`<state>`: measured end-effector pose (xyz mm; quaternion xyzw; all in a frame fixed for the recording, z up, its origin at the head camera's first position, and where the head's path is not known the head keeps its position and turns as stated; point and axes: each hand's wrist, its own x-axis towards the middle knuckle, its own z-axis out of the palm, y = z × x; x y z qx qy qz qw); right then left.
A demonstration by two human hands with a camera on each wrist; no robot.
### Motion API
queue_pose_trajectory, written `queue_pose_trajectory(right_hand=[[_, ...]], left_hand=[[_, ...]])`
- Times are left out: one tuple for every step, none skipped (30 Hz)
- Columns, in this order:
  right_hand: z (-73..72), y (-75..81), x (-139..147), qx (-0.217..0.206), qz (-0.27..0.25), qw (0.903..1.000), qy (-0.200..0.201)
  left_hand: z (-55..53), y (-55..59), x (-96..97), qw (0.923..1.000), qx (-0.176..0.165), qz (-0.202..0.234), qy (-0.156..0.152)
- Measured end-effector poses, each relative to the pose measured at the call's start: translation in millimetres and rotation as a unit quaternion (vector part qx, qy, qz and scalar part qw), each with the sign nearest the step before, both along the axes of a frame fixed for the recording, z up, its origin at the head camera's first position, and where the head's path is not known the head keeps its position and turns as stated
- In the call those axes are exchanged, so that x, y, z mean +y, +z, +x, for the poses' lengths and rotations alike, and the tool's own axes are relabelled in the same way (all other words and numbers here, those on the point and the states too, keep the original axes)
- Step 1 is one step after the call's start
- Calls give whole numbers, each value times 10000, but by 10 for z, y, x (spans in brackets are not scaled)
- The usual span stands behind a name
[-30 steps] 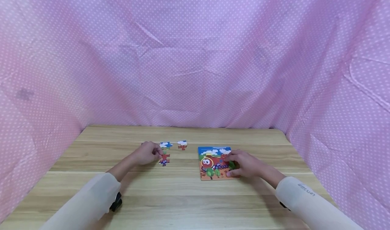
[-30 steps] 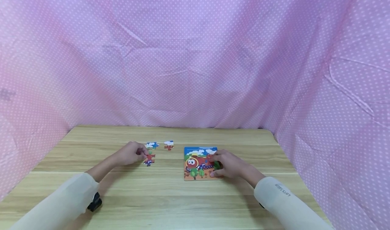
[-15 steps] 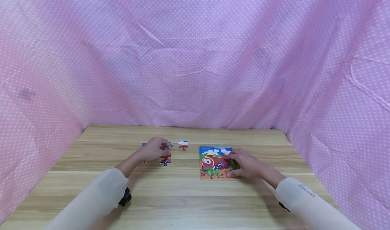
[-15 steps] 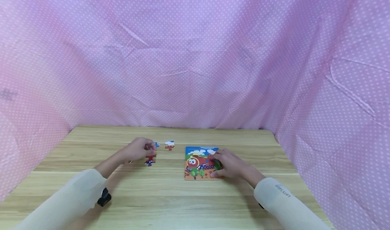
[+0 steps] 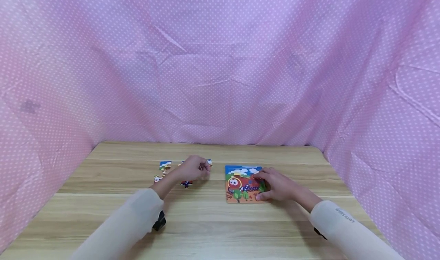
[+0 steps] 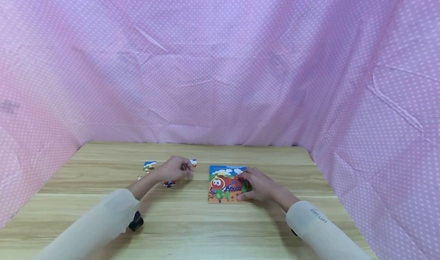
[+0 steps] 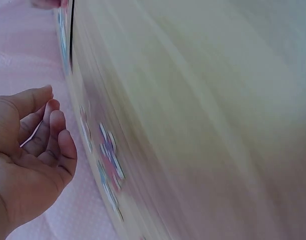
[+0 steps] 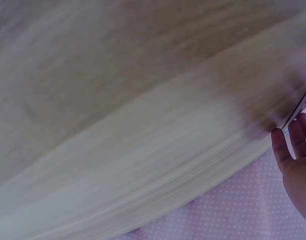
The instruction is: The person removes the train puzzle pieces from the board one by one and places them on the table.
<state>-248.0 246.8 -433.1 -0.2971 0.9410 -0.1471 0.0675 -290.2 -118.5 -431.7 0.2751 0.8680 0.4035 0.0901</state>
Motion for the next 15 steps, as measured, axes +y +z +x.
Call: queue_pose_trajectory(right_hand=[[-2, -2, 3, -12, 9, 10000, -44], [-6, -6, 6, -14, 6, 10000, -79], [-8, -10, 9, -18, 9, 9999, -109], [-11, -14, 10, -21, 24, 9999, -131], [-14, -20, 12, -18, 44, 9999, -150], [-17, -26, 14, -19, 62, 9999, -160], [-21, -33, 15, -25, 73, 9999, -155], [-26, -41, 17, -29, 81, 9999, -139], [-30, -46, 18, -46, 100, 9998, -134], [-35, -52, 20, -46, 101, 9999, -111], [-40, -58, 21, -45, 93, 9999, -90], [-44, -62, 22, -56, 69, 9999, -73], [-48, -65, 24, -59, 55, 9999, -68], [-51, -64, 25, -66, 43, 9999, -71], [-54, -64, 26, -67, 26, 9999, -71]], left_hand=[[-7, -8, 40, 10000, 13, 1, -20], [-10, -15, 81, 10000, 29, 4, -45], [-15, -23, 122, 10000, 38, -5, -61], [-16, -22, 164, 10000, 52, -10, -71], [-15, -22, 207, 10000, 58, -24, -74], [-13, -20, 248, 10000, 40, -62, -49], [-11, -17, 288, 10000, 3, -84, -36], [-8, -14, 327, 9999, -20, -101, -41], [-6, -10, 366, 9999, -59, -110, -46], [-3, -6, 403, 9999, -98, -109, -58], [1, 0, 435, 9998, -163, -109, -74], [3, 2, 467, 9997, -222, -96, -94], [4, 4, 499, 9995, -277, -69, -124], [3, 4, 531, 9995, -283, -66, -158], [3, 6, 561, 9994, -298, -66, -178]])
